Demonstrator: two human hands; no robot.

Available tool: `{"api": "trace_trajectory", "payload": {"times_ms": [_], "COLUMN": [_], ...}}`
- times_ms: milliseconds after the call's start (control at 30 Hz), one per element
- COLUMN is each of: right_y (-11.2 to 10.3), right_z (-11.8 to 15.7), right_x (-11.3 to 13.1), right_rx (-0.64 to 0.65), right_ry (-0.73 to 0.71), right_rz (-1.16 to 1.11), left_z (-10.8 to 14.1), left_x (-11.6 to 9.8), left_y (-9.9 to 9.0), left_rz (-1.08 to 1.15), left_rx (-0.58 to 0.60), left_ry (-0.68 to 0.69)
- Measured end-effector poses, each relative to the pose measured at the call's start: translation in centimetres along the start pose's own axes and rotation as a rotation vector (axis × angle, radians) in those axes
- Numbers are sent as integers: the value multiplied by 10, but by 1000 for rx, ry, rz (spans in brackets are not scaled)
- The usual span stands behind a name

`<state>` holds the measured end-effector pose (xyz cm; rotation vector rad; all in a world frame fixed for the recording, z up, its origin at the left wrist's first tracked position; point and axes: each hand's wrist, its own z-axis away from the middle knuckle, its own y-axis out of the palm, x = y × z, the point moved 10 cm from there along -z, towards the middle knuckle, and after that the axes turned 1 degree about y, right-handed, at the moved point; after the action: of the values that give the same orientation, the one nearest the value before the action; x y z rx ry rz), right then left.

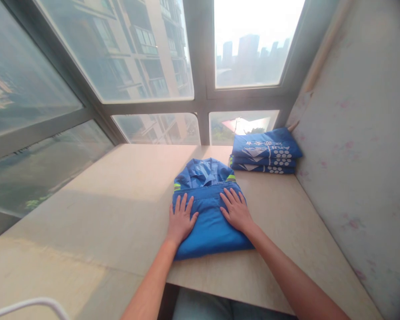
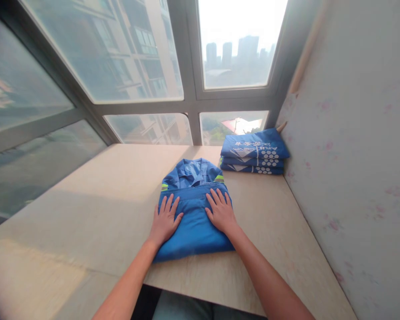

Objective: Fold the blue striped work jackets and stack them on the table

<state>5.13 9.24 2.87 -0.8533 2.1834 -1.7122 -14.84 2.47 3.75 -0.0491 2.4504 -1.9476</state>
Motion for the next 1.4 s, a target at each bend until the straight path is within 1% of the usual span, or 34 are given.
{"api": "trace_trajectory", "payload": {"times_ms": [133, 333, 400, 467, 533, 633, 667, 733, 833, 933, 1133, 1400], "right_y": [-6, -15, -20, -27, -37, -46, -45, -37, -20, -12, -18, -24], "right_z": [11, 51, 61, 65, 63, 55, 52, 47, 45, 46, 47, 51], "right_x": [4, 12, 15, 19, 27, 48, 53, 58, 53, 50, 52, 54], "right_rx": [-4, -45, -42, -29, -23, -15, -5, 24, 43, 30, 8, 19], "right_ry": [-6, -24, -29, -18, -22, -98, -125, -150, -146, -144, -149, -134], "right_rz": [-7, -4, -7, -13, -25, -60, -74, -97, -104, -102, -105, -121], "left_z": [11, 47, 56, 59, 56, 46, 43, 39, 36, 37, 37, 39], "left_x": [-5, -21, -27, -34, -47, -72, -78, -82, -78, -76, -76, -76], "left_y": [-7, -13, -20, -30, -40, -47, -46, -37, -20, -12, -15, -13], "left_rz": [-9, -51, -66, -68, -44, 13, 26, 45, 58, 71, 97, 88], "left_rx": [-6, 9, -2, -30, -53, -66, -65, -51, -21, -7, 12, 9], "left_ry": [-14, -21, -22, -12, 49, 221, 261, 293, 275, 271, 260, 245]}}
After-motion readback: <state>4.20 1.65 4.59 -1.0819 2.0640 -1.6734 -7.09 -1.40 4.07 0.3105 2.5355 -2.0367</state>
